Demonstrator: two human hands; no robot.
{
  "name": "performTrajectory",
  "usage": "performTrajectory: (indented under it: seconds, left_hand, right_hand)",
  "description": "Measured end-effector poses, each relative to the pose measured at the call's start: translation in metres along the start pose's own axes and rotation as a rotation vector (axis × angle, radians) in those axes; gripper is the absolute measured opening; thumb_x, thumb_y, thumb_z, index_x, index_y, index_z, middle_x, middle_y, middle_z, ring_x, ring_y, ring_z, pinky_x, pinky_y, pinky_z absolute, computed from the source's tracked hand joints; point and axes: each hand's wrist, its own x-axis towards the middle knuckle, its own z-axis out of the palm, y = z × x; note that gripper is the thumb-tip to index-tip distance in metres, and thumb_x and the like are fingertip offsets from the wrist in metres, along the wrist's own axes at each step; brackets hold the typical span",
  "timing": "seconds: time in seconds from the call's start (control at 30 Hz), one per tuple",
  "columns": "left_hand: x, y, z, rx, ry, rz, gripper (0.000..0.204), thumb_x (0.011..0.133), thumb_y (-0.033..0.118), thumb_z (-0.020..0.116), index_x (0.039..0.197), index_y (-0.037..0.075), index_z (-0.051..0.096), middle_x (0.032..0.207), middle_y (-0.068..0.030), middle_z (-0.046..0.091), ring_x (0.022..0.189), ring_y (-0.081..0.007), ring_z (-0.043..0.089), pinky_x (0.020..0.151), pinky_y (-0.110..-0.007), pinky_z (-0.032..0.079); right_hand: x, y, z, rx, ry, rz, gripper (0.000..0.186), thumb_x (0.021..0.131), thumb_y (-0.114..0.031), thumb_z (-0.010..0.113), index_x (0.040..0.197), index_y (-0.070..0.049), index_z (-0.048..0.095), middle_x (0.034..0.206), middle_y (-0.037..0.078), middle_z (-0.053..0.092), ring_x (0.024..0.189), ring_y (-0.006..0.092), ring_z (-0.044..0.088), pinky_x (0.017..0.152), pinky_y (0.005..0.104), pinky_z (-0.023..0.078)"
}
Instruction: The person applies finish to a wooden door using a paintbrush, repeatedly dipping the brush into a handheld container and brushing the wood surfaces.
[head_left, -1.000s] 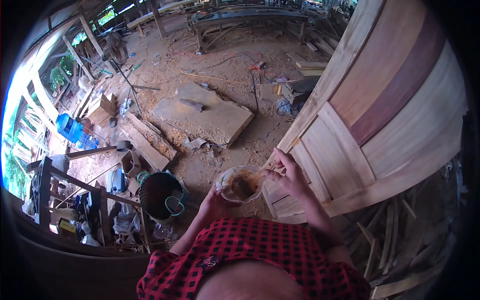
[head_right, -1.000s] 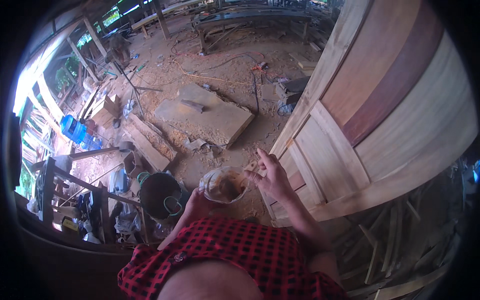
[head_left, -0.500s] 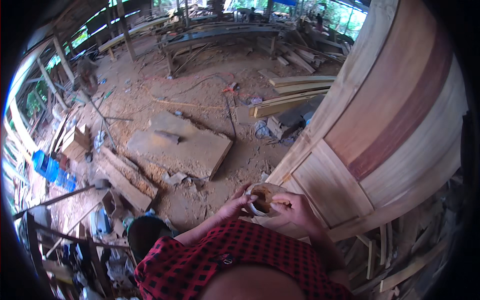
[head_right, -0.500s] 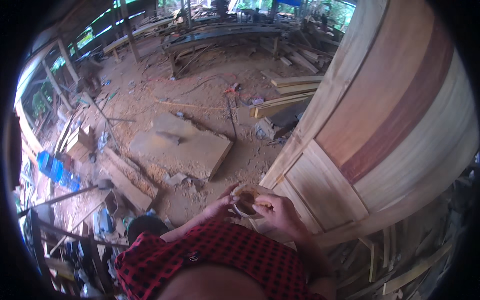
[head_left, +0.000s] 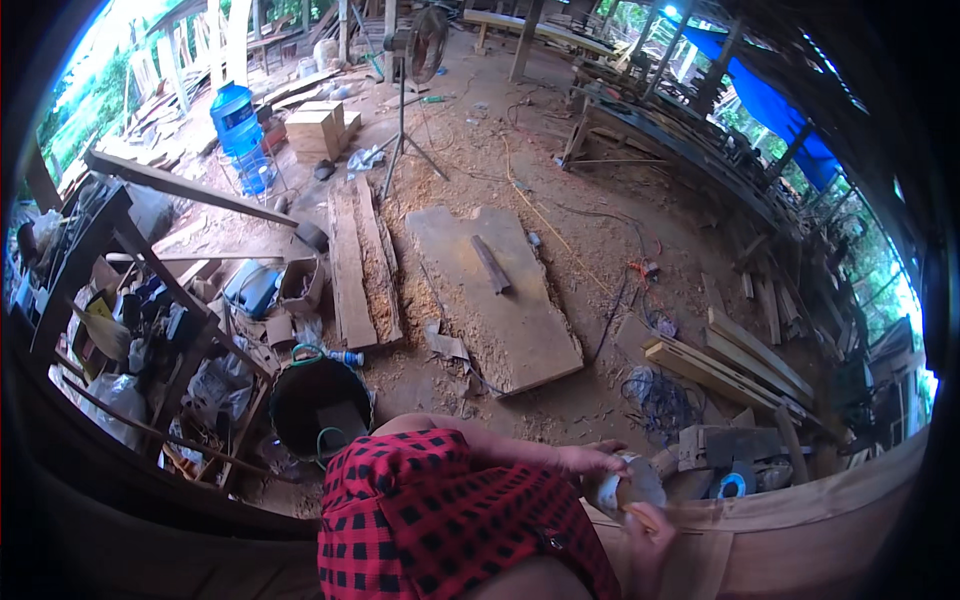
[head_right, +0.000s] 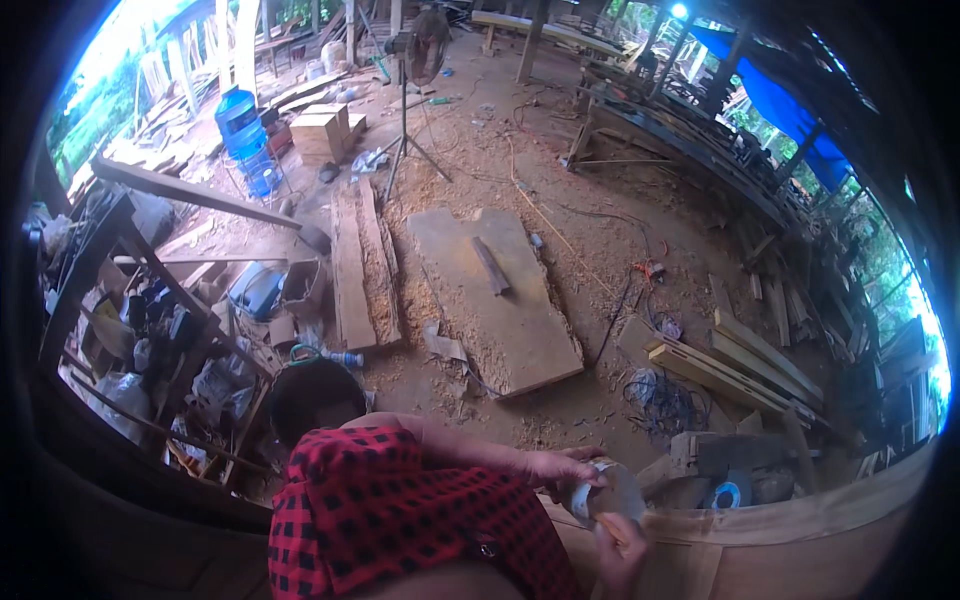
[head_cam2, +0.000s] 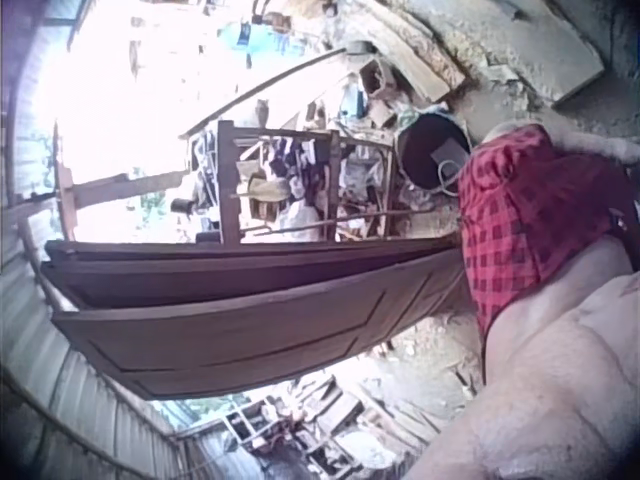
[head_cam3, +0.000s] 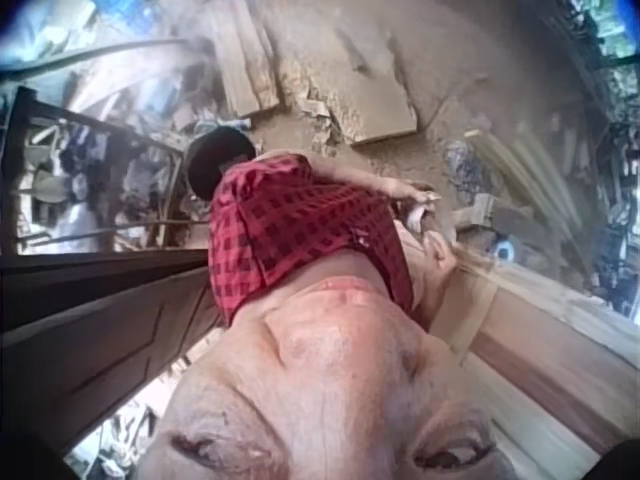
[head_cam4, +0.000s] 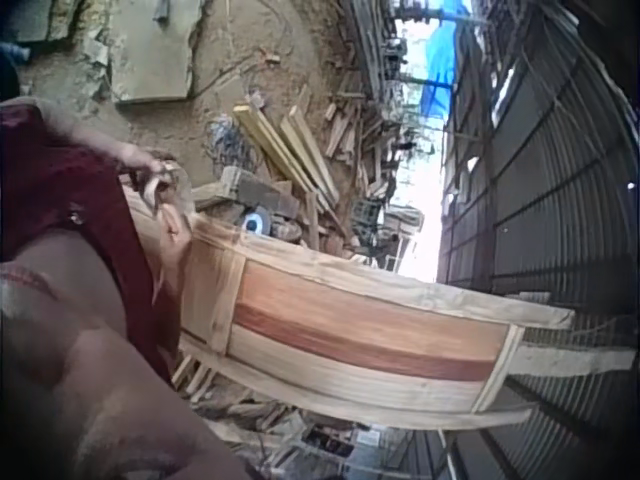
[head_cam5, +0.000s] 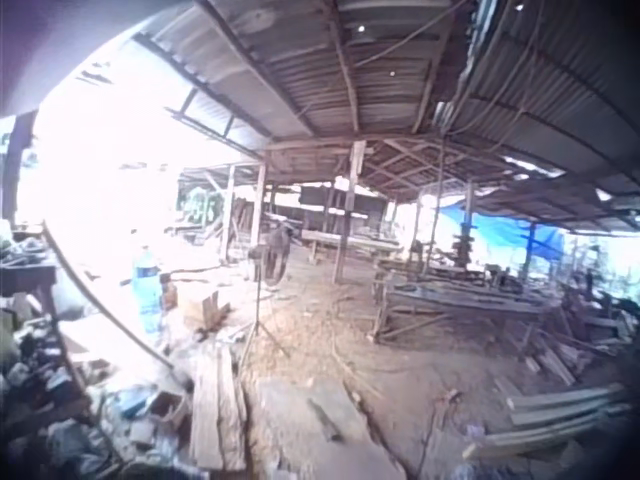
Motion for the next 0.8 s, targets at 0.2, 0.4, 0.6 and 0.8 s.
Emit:
performTrajectory:
  seconds: [0.2,0.4,0.6,0.8]
  left_hand:
    - [0.019,-0.004,0.006,0.009,-0.005,0.055,0.106,0.065,0.054,0.068,0.146,0.020,0.008,0.143,-0.0156,0.030,0.118,-0.0385,0.045,0.078,-0.056,0.046]
    - [0.026,-0.007,0.023,-0.013,-0.085,0.002,0.098,0.069,0.055,0.064,0.145,0.019,0.013,0.141,-0.0148,0.032,0.120,-0.0385,0.043,0.080,-0.058,0.045]
    - [0.034,-0.009,0.031,-0.015,-0.160,-0.058,0.062,0.079,0.055,0.055,0.125,0.015,0.046,0.119,-0.0085,0.055,0.109,-0.0312,0.052,0.084,-0.053,0.041]
    - [0.060,-0.040,0.022,-0.160,-0.166,-0.073,0.068,0.080,0.053,0.058,0.132,0.015,0.038,0.128,-0.0137,0.046,0.118,-0.0383,0.044,0.086,-0.065,0.040]
  right_hand:
    - [-0.032,-0.039,-0.111,0.084,0.378,0.018,0.024,0.085,-0.006,0.057,0.105,0.008,0.060,0.102,0.016,0.064,0.087,0.0215,0.061,0.077,0.0294,0.049]
    - [-0.040,-0.054,-0.187,-0.388,0.601,-0.026,0.030,0.086,-0.008,0.057,0.112,0.007,0.057,0.106,0.018,0.062,0.099,0.0247,0.058,0.087,0.0363,0.046]
    - [-0.026,-0.034,-0.224,-0.590,0.403,0.075,0.021,0.084,-0.007,0.059,0.103,0.000,0.062,0.099,0.015,0.065,0.091,0.0245,0.062,0.083,0.0338,0.047]
    - [-0.032,-0.104,-0.292,-0.699,0.572,0.093,0.016,0.079,-0.006,0.067,0.095,-0.002,0.067,0.088,0.005,0.067,0.083,0.0116,0.060,0.074,0.0250,0.047]
